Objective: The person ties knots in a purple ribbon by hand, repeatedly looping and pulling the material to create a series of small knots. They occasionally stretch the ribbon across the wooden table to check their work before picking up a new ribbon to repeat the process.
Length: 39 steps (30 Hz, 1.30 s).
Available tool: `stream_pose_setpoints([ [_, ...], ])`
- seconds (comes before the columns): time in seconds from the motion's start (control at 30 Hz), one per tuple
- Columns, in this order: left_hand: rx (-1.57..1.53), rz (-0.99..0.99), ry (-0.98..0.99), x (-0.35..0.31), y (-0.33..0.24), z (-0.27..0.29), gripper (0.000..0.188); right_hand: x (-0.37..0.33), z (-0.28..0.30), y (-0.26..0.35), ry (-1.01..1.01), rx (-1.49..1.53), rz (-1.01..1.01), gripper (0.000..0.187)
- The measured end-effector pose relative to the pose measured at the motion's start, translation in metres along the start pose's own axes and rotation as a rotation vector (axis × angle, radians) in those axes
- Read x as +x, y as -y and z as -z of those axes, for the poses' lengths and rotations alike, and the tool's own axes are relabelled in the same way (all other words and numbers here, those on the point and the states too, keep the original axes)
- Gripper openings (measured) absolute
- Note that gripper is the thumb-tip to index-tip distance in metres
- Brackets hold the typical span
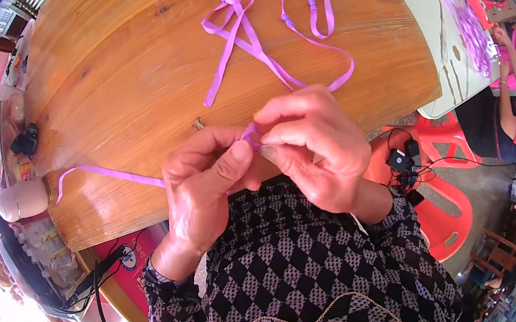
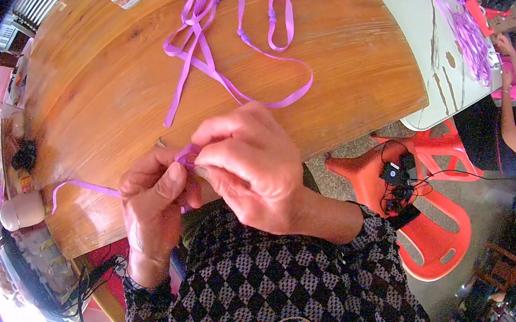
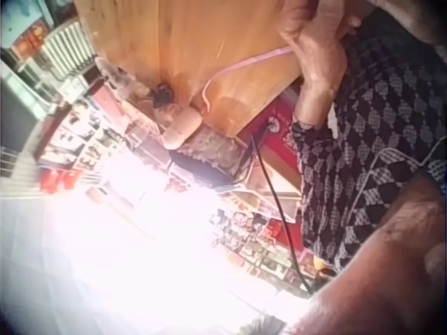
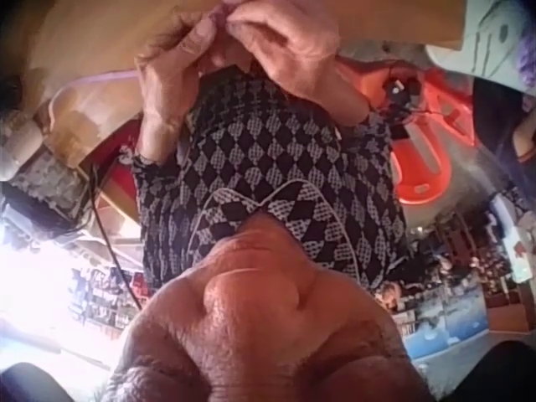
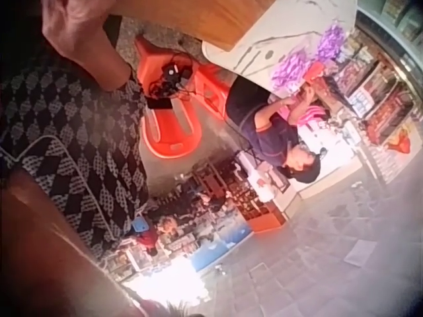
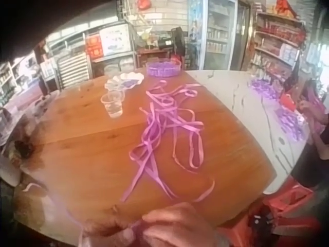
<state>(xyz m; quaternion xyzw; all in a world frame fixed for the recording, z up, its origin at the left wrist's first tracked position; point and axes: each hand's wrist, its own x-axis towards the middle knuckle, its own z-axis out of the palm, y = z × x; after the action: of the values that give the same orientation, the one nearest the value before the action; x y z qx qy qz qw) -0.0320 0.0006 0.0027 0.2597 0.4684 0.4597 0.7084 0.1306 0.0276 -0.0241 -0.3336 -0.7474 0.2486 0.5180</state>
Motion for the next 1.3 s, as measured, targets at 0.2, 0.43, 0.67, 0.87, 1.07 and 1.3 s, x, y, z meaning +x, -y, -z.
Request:
stream_pose_setpoints([
  [0.2,0.288,-0.251,0.124,-0.001,0.0,0.002,0.017,-0.002,0.008,0.0,0.093,0.487,-0.344,0.007],
  [0.43,0.37,-0.485,-0.118,-0.005,-0.023,0.006,0.022,-0.002,0.017,-0.002,0.128,0.566,-0.531,0.01],
  [0.67,0.361,-0.61,-0.092,-0.004,-0.037,0.026,0.022,0.004,0.015,-0.007,0.141,0.426,-0.378,0.011],
  [0.87,1.113,-0.685,0.079,0.007,-0.03,0.012,0.026,0.021,0.012,-0.003,0.195,0.208,-0.141,0.016],
  [1.07,0.442,-0.132,0.273,0.003,-0.026,0.007,0.019,0.024,0.02,0.01,0.163,0.015,0.035,0.023],
  [1.3,0.376,0.032,0.31,0.008,-0.036,0.005,0.017,0.026,0.017,0.003,0.128,-0.032,0.097,0.023],
])
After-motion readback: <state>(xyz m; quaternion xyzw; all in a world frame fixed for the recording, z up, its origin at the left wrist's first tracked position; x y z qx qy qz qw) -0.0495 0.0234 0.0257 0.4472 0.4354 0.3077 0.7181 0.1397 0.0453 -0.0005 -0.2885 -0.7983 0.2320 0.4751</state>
